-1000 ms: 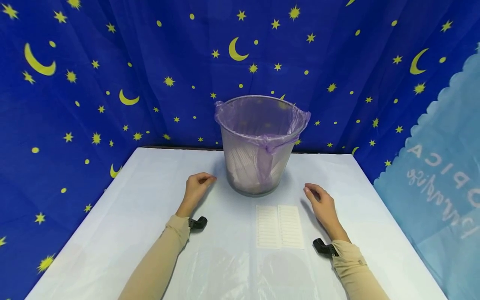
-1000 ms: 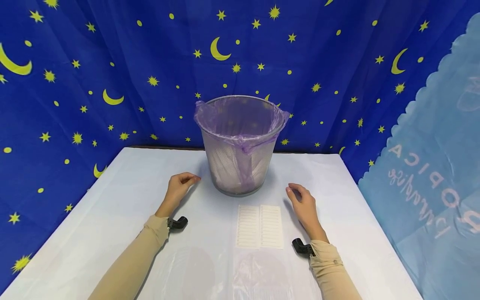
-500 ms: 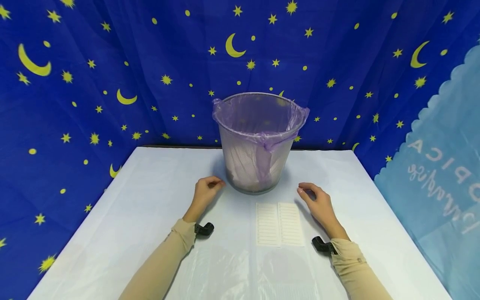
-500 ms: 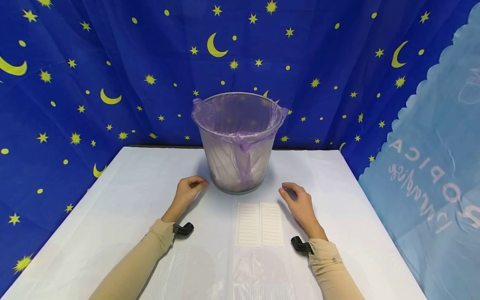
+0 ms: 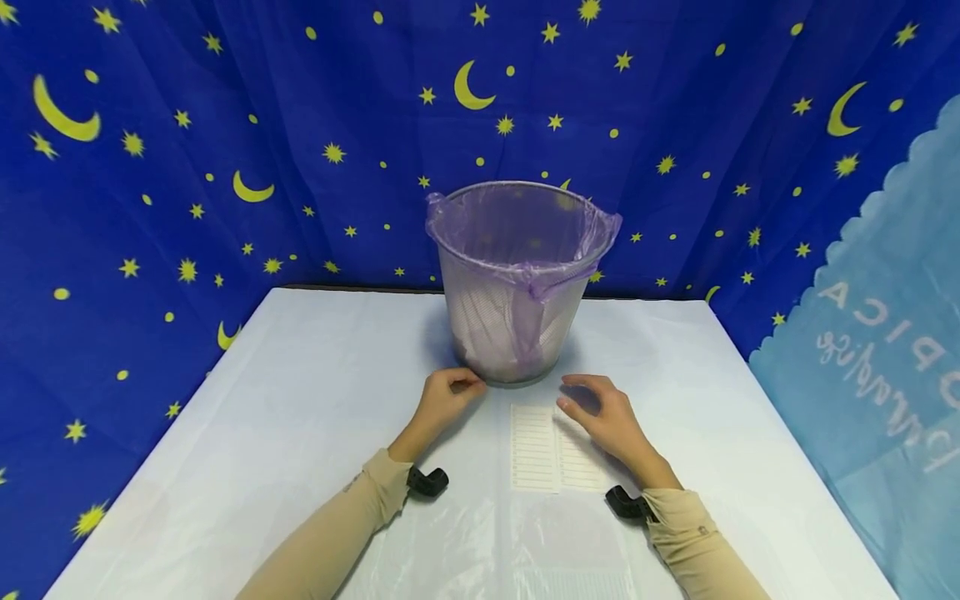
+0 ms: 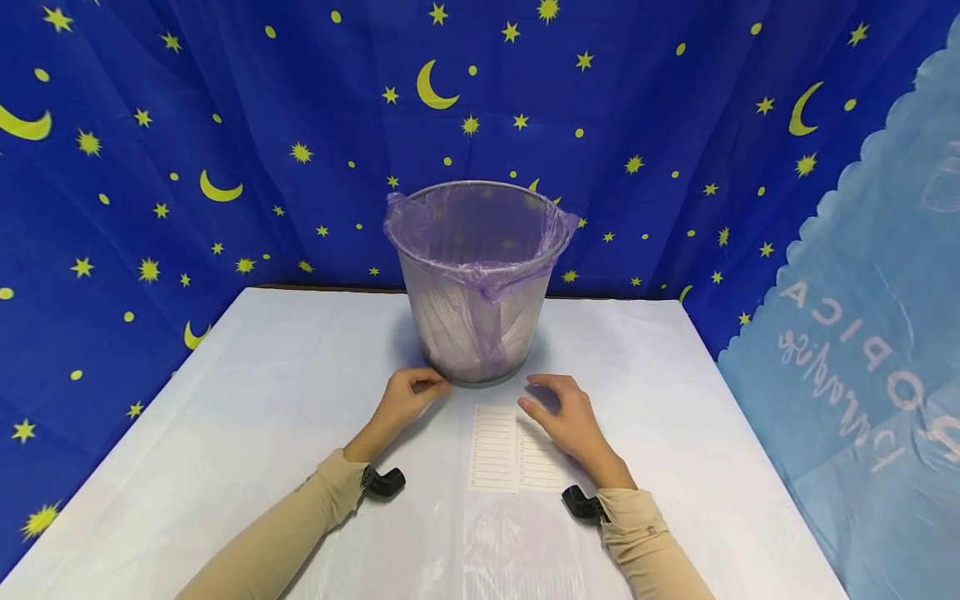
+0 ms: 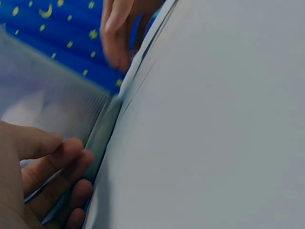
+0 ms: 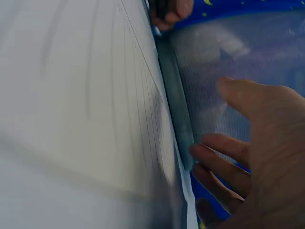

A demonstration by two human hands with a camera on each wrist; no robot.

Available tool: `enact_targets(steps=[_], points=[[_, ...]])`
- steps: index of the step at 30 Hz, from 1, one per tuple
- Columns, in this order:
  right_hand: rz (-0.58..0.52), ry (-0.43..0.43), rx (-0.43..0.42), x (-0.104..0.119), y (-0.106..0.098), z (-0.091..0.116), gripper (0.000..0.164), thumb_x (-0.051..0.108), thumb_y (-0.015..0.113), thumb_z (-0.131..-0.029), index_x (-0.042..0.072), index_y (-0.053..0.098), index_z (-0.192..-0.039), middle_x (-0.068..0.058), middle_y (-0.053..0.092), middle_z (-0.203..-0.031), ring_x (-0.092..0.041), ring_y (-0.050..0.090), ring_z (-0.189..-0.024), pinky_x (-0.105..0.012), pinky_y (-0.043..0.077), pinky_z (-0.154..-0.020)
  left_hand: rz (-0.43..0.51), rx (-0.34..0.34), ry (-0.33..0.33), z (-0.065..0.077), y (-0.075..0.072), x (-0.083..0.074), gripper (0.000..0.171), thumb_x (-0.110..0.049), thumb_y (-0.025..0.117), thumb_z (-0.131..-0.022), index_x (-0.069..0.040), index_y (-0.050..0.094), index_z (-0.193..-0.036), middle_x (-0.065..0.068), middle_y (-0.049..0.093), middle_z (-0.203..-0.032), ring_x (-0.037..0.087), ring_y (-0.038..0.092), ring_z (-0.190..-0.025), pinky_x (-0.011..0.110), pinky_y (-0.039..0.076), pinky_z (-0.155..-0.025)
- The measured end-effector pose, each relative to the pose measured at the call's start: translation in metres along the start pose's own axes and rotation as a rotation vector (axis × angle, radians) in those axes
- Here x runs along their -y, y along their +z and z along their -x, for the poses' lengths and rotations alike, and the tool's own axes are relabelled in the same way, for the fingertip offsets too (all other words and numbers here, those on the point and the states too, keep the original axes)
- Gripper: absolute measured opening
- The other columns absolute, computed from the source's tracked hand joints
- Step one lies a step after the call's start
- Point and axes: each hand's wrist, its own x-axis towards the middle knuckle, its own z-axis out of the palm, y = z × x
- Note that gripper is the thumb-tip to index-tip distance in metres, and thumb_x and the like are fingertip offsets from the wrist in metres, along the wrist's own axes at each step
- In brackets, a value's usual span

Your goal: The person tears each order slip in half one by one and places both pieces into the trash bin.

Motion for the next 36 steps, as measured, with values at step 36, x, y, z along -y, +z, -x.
enact_targets(steps=[36], points=[[0.009, -0.09, 0.061, 0.019, 0.018, 0.005, 0.031, 0.026, 0.095, -0.078, 0.024, 0.064, -0.075, 0.007, 0.07, -0.094, -0.011, 0.065, -0.091, -0.034, 0.055, -0.085, 0.063, 0.13, 0.044, 0.008, 0.017, -0.009, 0.006, -0.012, 0.082, -0.091, -0.006, 0.082, -0.089, 0.007, 0.079, -0.088, 0.011, 0.068, -0.083, 0.026, 0.054, -0.082]])
